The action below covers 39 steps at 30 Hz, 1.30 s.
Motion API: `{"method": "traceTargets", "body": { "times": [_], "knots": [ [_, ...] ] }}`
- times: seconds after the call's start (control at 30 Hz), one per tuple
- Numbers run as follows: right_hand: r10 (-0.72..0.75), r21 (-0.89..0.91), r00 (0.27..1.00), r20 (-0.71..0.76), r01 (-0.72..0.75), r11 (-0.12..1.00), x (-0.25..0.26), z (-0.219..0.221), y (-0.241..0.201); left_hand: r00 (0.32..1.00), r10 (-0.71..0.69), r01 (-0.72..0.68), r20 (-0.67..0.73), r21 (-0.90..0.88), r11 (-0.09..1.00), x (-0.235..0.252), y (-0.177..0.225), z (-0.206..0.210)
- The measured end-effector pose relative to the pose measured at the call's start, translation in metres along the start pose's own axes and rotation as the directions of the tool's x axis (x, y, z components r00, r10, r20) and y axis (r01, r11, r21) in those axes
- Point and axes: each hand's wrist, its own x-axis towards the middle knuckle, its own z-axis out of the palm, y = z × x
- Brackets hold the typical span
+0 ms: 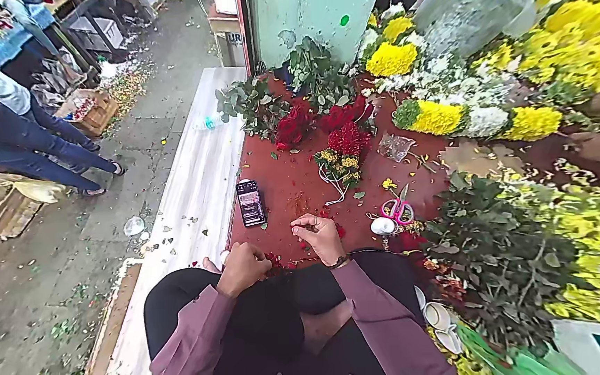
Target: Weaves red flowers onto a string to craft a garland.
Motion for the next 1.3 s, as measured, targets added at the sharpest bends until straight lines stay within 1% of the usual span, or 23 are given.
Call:
{"method": "traceTargets", "body": {
  "times": [0.1, 0.17, 0.23, 0.33, 0.43, 0.57, 0.7, 0.77, 0.87, 0.93, 1.0, 1.03, 1.1, 1.13, 1.17, 1.2, 1.23, 1.27, 1.3],
  "knots": [
    [-0.029, 0.081, 0.998, -0.056, 0.034, 0.996, -0.005, 0.009, -0.002, 1.0, -0.016, 0.016, -0.014, -0.009, 1.0, 0.001, 0.001, -0.001],
    [-0.02, 0.158, 0.998, -0.056, 0.029, 0.987, -0.011, 0.014, -0.006, 1.0, -0.015, 0.014, -0.021, -0.034, 0.999, 0.001, 0.0, -0.001],
    [0.017, 0.227, 1.0, -0.018, -0.012, 0.974, -0.018, 0.018, -0.012, 0.999, -0.016, 0.014, -0.028, -0.083, 0.996, 0.002, 0.0, -0.001],
    [0.127, 0.268, 0.99, 0.057, -0.138, 0.954, -0.033, 0.026, -0.019, 0.999, 0.016, -0.023, -0.038, -0.21, 0.977, 0.003, -0.002, 0.001],
    [0.239, 0.246, 0.965, 0.112, -0.26, 0.934, -0.047, 0.034, -0.021, 0.998, 0.067, -0.07, -0.021, -0.33, 0.941, 0.002, -0.002, 0.002],
    [0.337, 0.206, 0.94, 0.057, -0.342, 0.917, -0.048, 0.041, -0.016, 0.993, 0.12, -0.107, 0.01, -0.384, 0.917, 0.001, 0.002, 0.002],
    [0.343, 0.101, 0.939, 0.017, -0.343, 0.934, -0.043, 0.041, -0.011, 0.989, 0.148, -0.126, 0.024, -0.404, 0.906, 0.002, 0.001, 0.002],
    [0.358, 0.048, 0.933, 0.035, -0.36, 0.932, -0.042, 0.039, -0.009, 0.986, 0.161, -0.128, 0.042, -0.425, 0.896, 0.002, 0.001, 0.001],
    [0.387, 0.022, 0.92, 0.054, -0.389, 0.921, -0.04, 0.035, -0.005, 0.979, 0.196, -0.147, 0.061, -0.461, 0.875, 0.001, 0.002, -0.001],
    [0.392, -0.01, 0.914, 0.107, -0.394, 0.919, -0.037, 0.028, -0.002, 0.976, 0.205, -0.143, 0.076, -0.488, 0.861, 0.001, 0.003, -0.003],
    [0.39, -0.071, 0.898, 0.206, -0.384, 0.921, -0.032, 0.014, -0.003, 0.975, 0.201, -0.122, 0.094, -0.531, 0.838, 0.001, 0.002, -0.004],
    [0.369, -0.102, 0.9, 0.231, -0.355, 0.929, -0.029, 0.006, -0.005, 0.978, 0.189, -0.111, 0.091, -0.539, 0.835, 0.001, 0.002, -0.003],
    [0.291, -0.178, 0.928, 0.231, -0.254, 0.951, -0.024, -0.008, -0.004, 0.986, 0.152, -0.09, 0.07, -0.544, 0.834, 0.001, 0.0, -0.004],
    [0.259, -0.238, 0.936, 0.237, -0.202, 0.95, -0.022, -0.012, -0.001, 0.988, 0.139, -0.083, 0.062, -0.543, 0.836, 0.001, -0.001, -0.004],
    [0.239, -0.301, 0.932, 0.273, -0.154, 0.941, -0.021, -0.014, 0.002, 0.99, 0.127, -0.076, 0.058, -0.539, 0.839, 0.002, -0.002, -0.004],
    [0.232, -0.328, 0.911, 0.342, -0.115, 0.938, -0.022, -0.012, 0.007, 0.991, 0.118, -0.068, 0.059, -0.534, 0.843, 0.002, -0.002, -0.005],
    [0.239, -0.329, 0.874, 0.423, -0.098, 0.939, -0.023, -0.009, 0.012, 0.992, 0.11, -0.06, 0.063, -0.532, 0.845, 0.002, -0.003, -0.005],
    [0.26, -0.319, 0.834, 0.486, -0.108, 0.942, -0.025, -0.005, 0.015, 0.993, 0.103, -0.054, 0.062, -0.533, 0.844, 0.003, -0.003, -0.006],
    [0.284, -0.311, 0.809, 0.514, -0.133, 0.941, -0.026, -0.002, 0.017, 0.995, 0.087, -0.044, 0.055, -0.539, 0.841, 0.003, -0.003, -0.006]
  ]
}}
